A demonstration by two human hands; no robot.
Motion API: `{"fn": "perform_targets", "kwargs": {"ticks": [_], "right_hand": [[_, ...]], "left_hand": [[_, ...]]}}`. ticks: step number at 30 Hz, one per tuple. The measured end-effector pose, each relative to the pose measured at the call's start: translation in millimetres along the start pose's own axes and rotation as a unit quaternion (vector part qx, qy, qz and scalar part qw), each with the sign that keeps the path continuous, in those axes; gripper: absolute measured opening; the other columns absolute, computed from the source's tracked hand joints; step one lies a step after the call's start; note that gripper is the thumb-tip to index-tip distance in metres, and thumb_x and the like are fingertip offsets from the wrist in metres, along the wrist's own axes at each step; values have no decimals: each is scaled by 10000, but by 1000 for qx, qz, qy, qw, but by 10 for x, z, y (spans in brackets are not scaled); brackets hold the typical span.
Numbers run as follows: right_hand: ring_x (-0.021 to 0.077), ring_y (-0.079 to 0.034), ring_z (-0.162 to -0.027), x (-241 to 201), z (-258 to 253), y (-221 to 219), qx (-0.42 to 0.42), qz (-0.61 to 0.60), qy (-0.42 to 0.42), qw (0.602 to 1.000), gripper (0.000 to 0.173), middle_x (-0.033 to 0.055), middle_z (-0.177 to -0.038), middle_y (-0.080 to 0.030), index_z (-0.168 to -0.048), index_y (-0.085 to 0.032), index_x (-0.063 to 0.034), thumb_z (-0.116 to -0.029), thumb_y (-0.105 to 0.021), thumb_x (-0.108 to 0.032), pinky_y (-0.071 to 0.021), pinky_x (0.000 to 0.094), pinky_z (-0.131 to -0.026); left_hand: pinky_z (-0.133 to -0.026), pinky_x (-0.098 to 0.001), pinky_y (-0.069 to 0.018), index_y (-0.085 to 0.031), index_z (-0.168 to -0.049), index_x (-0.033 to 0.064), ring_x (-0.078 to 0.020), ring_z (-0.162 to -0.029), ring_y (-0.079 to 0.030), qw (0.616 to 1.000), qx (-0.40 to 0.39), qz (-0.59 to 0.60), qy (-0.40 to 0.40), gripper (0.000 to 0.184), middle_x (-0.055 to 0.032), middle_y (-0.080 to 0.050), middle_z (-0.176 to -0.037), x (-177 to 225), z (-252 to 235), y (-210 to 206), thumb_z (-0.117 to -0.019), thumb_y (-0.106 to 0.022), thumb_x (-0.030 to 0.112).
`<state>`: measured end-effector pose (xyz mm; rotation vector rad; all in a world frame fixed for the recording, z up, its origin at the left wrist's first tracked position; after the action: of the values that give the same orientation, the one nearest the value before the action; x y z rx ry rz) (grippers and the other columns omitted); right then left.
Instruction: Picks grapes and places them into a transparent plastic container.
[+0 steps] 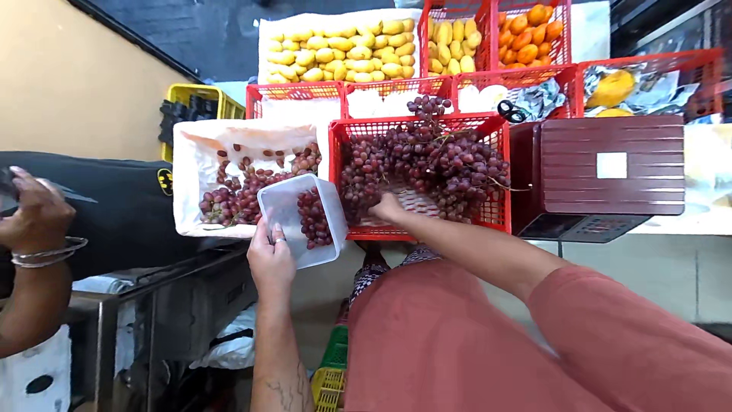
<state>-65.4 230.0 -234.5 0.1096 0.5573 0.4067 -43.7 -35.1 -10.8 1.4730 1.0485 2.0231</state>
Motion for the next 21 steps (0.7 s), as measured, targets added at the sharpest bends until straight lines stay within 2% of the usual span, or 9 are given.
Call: {"fn": "perform_targets", "kwargs": {"ticks": [3,5,8,11,13,15,16,18,21], "right_hand": [[250,-704,-924,-4,401,245,-72,-134,21,988,361,174,-1102,-703,-1252,-604,-11,-921,-719,-97,-590,425,-838],[220,-716,-862,-279,878,412,-80,-207,65,973,275,156,-1042,-710,-1176,-589,10,-927,-694,-41,-605,377,-791],[195,-722,-884,-929,1751,538,-44,-203,288,935,225,122,-1030,-711,-1085,-658,21,-877,-738,-11,-634,382,-813],[161,-680,-968,-1519,2258,309,-21,-42,554,831,158,113,-1076,-691,-1052,-735,-12,-898,-711,-42,-605,321,-852],[223,-666,-1036,-1677,2316,2,-20,182,620,763,190,124,-1110,-689,-1105,-755,-88,-983,-610,-92,-556,371,-932],[314,-641,-1100,-1687,2277,-203,-24,348,606,715,232,150,-1176,-683,-1125,-757,-131,-1025,-549,-108,-486,488,-975],[319,-633,-1120,-1682,2283,-218,-26,369,600,709,243,136,-1211,-688,-1106,-770,-158,-1014,-551,-108,-470,511,-976],[275,-625,-1180,-1690,2336,-44,-23,317,598,736,268,76,-1283,-696,-1092,-795,-191,-977,-574,-93,-458,510,-1005],[189,-658,-1134,-1656,2119,645,96,212,551,801,217,17,-1186,-732,-1110,-781,-149,-972,-618,-112,-496,480,-995]], "left_hand": [[-830,-428,-562,-580,-1432,133,-185,-907,-688,1000,-2,-1,9,394,-121,-711,-1083,-8,1,0,-1062,-450,166],[-869,-443,-566,-593,-1420,137,-190,-950,-701,1000,6,0,8,383,-117,-722,-1103,-34,-8,19,-1067,-455,190],[-914,-440,-555,-603,-1402,86,-202,-1009,-697,1000,5,1,-14,384,-145,-716,-1142,0,5,-5,-1063,-457,192],[-985,-447,-520,-592,-1395,21,-241,-1108,-678,1000,8,-5,-30,394,-199,-693,-1217,104,12,-7,-1066,-447,182],[-1021,-448,-507,-587,-1400,19,-245,-1157,-665,999,6,-11,-34,401,-199,-683,-1252,145,36,-3,-1065,-435,178],[-1021,-447,-507,-588,-1396,11,-246,-1163,-664,999,11,-12,-35,397,-201,-681,-1256,183,35,-8,-1066,-438,172],[-1018,-456,-506,-588,-1395,8,-256,-1160,-666,999,12,-15,-34,397,-207,-682,-1252,206,32,-15,-1066,-440,172],[-1027,-467,-498,-582,-1397,1,-272,-1171,-662,999,10,-20,-31,402,-213,-680,-1253,250,28,-25,-1066,-439,179],[-1042,-462,-493,-578,-1404,-3,-277,-1190,-656,999,13,-15,-35,409,-217,-676,-1268,241,28,-20,-1068,-437,183]]}}
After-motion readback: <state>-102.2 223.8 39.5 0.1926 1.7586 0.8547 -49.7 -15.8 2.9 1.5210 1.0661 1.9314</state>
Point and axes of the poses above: each hand's wrist, its own z-axis away from the middle knuckle, its own y-axis out of the back of the hand, x = y × z, the point moved 6 cm from there along -z, towards the middle knuckle
